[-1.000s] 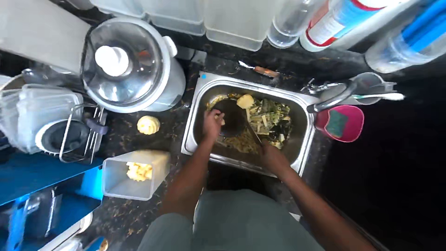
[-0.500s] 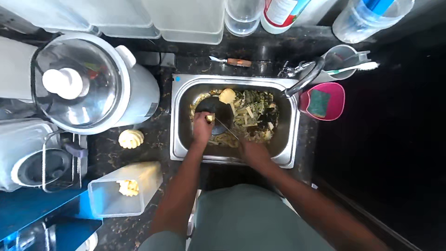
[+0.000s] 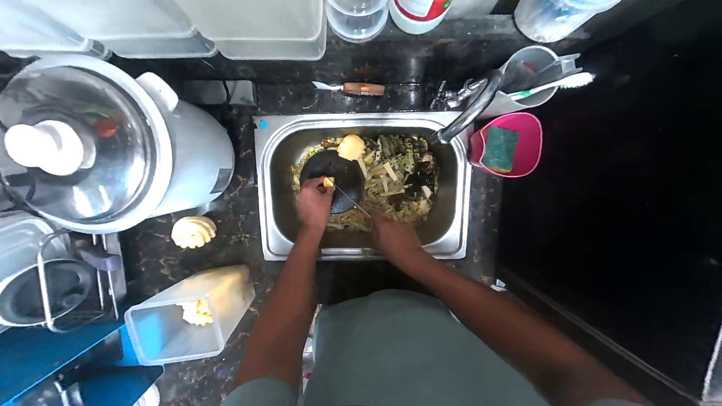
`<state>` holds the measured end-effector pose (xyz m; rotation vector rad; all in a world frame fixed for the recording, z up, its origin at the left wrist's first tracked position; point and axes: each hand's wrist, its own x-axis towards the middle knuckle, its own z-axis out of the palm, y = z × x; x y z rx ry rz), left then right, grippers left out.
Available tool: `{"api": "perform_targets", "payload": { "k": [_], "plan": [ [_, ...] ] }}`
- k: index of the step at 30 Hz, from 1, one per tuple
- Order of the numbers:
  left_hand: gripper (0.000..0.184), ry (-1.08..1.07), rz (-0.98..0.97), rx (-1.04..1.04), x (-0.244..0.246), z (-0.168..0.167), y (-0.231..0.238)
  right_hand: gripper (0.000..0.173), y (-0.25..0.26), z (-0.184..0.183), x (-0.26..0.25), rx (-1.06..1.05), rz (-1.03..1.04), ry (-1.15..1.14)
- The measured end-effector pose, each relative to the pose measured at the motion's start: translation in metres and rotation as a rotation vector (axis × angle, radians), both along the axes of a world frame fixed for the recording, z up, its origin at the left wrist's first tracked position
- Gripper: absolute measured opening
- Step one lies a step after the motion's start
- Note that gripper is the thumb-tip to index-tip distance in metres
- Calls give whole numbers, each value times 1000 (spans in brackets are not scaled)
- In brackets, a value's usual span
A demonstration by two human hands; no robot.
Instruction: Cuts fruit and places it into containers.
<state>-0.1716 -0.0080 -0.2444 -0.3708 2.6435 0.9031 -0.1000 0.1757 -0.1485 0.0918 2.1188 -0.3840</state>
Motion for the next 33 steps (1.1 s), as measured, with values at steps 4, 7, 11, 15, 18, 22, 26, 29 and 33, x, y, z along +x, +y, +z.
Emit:
{"api": "perform_targets", "payload": {
  "k": [4, 7, 11, 15, 18, 22, 26, 29, 33],
  "plan": [
    [26, -1, 12, 14, 0, 1, 0, 44, -13, -6, -15, 1, -15, -35],
    [27, -24, 33, 13, -2, 3, 1, 46, -19, -17, -24, 6, -16, -28],
    [27, -55, 57, 12, -5, 2, -1, 48, -18, -37, -26, 0, -9, 7],
    [28, -74, 63, 28, -6, 5, 0, 43, -11, -46, -25, -40, -25, 38],
    [28, -80, 86, 34, -5, 4, 0, 43, -8, -48, -26, -44, -8, 45],
    [27, -69, 106, 54, -1, 2, 0, 39, -8, -40, -25, -46, 1, 47],
    [24, -66, 120, 75, -1, 3, -3, 38, -13, -8, -27, -14, -1, -38],
    [25, -79, 116, 73, -2, 2, -4, 39, -14, -13, -25, -1, -3, -46],
    [23, -91, 112, 54, -5, 6, -3, 39, -15, -53, -26, 2, -5, 18]
  ]
}}
